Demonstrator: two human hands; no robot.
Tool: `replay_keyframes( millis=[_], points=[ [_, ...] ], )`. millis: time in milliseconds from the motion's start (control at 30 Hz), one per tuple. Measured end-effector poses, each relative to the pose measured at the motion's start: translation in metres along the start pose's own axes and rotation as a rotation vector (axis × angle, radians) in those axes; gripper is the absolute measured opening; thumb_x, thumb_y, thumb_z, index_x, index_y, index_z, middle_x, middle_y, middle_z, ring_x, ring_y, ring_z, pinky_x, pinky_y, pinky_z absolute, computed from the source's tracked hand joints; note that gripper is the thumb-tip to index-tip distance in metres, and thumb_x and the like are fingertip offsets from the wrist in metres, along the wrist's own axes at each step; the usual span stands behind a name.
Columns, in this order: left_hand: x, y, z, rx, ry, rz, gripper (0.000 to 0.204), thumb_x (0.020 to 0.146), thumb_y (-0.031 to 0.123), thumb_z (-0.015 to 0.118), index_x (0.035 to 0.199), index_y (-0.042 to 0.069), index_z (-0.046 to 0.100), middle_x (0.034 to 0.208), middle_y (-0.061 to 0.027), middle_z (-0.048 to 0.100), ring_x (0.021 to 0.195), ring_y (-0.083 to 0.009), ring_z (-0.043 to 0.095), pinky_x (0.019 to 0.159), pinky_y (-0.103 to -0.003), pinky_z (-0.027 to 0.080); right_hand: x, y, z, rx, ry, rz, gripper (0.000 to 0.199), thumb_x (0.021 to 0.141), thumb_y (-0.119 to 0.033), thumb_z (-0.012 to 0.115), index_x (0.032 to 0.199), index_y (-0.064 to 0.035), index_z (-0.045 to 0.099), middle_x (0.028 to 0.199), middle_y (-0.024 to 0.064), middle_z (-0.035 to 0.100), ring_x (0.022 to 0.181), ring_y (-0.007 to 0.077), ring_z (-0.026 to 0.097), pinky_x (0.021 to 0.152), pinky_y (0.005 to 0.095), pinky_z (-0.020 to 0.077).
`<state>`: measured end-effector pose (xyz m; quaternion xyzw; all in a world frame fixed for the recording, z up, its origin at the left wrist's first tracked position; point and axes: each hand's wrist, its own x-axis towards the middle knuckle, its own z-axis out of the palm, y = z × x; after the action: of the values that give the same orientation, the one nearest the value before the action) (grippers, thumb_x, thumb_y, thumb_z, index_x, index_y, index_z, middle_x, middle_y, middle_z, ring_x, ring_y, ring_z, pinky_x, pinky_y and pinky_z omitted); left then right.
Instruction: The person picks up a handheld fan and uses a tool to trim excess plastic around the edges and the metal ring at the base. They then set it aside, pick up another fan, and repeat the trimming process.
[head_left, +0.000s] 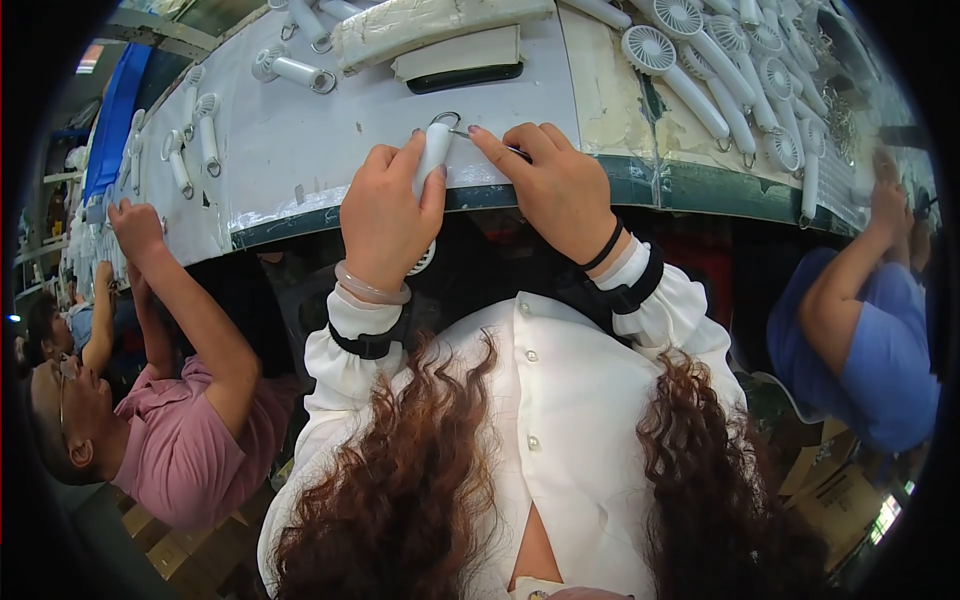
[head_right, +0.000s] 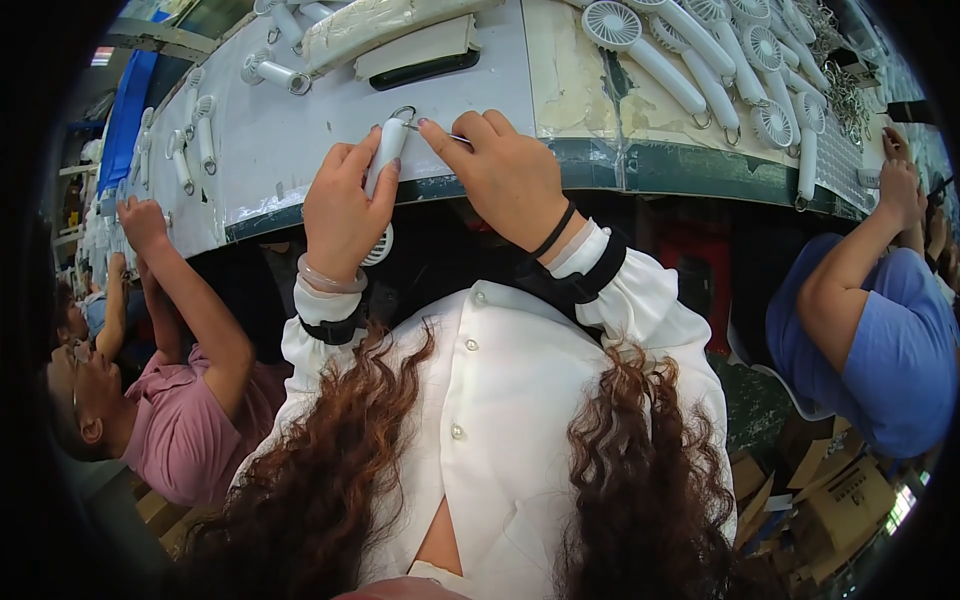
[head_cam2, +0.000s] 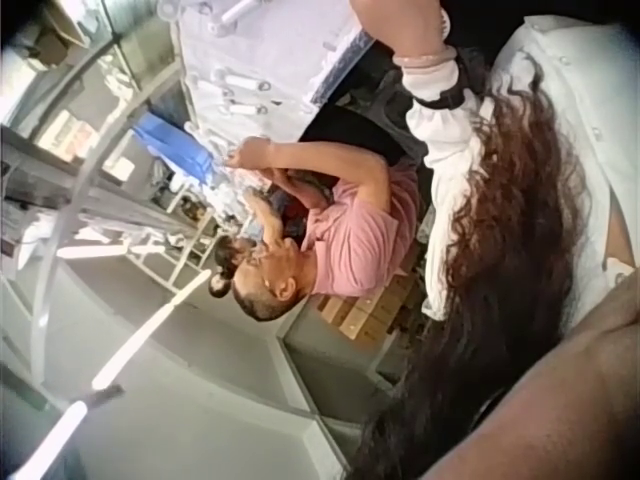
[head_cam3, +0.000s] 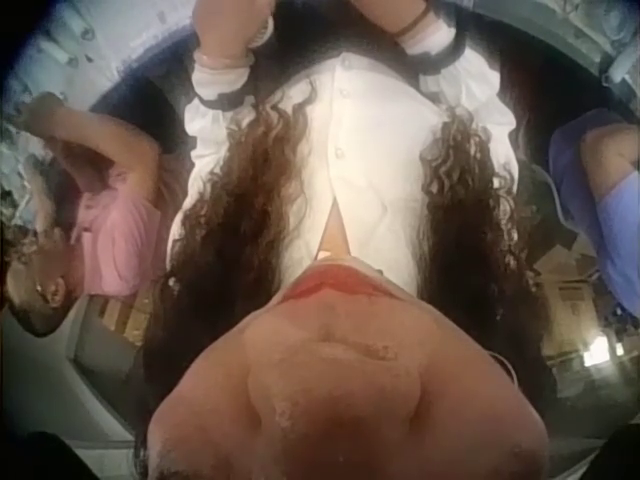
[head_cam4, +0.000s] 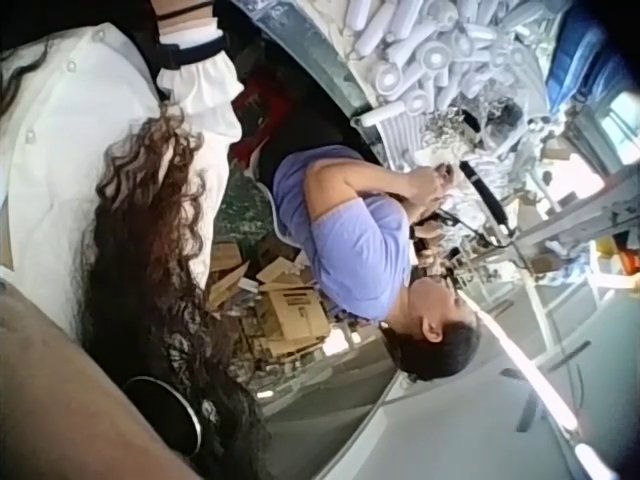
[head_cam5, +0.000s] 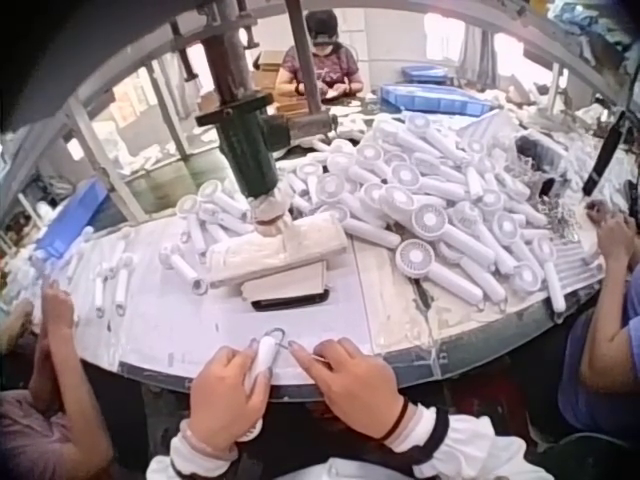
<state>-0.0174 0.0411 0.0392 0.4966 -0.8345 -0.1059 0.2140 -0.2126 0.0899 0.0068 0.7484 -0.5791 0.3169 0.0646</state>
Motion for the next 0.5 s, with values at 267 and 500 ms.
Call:
replay_keyframes(
  millis=[267,500],
  points=[
    [0.0013,0.0,0.0008,0.022,0.001,0.025,0.038,0.087,0.019,0.069,0.121,0.004,0.067,0.091,-0.0132,0.063,0.079,-0.0326,0.065,0.068,-0.041,0.053,0.0009,0.0056,-0.0003,0.023,-0.015,-0.025,0.058,0.076,-0.001,0.066,0.131,-0.0224,0.065,0.095,-0.0007,0.061,0.084,0.0176,0.063,0.063,0.0288,0.0541],
    [0.0016,-0.0008,0.0006,0.015,-0.004,0.026,0.038,0.087,0.02,0.069,0.122,0.004,0.067,0.09,-0.0132,0.062,0.08,-0.0329,0.064,0.068,-0.041,0.052,0.0004,0.0015,-0.0024,-0.008,-0.043,-0.039,0.059,0.076,0.0,0.065,0.131,-0.0224,0.065,0.096,-0.0001,0.061,0.085,0.0186,0.063,0.064,0.0289,0.0544]
  ],
)
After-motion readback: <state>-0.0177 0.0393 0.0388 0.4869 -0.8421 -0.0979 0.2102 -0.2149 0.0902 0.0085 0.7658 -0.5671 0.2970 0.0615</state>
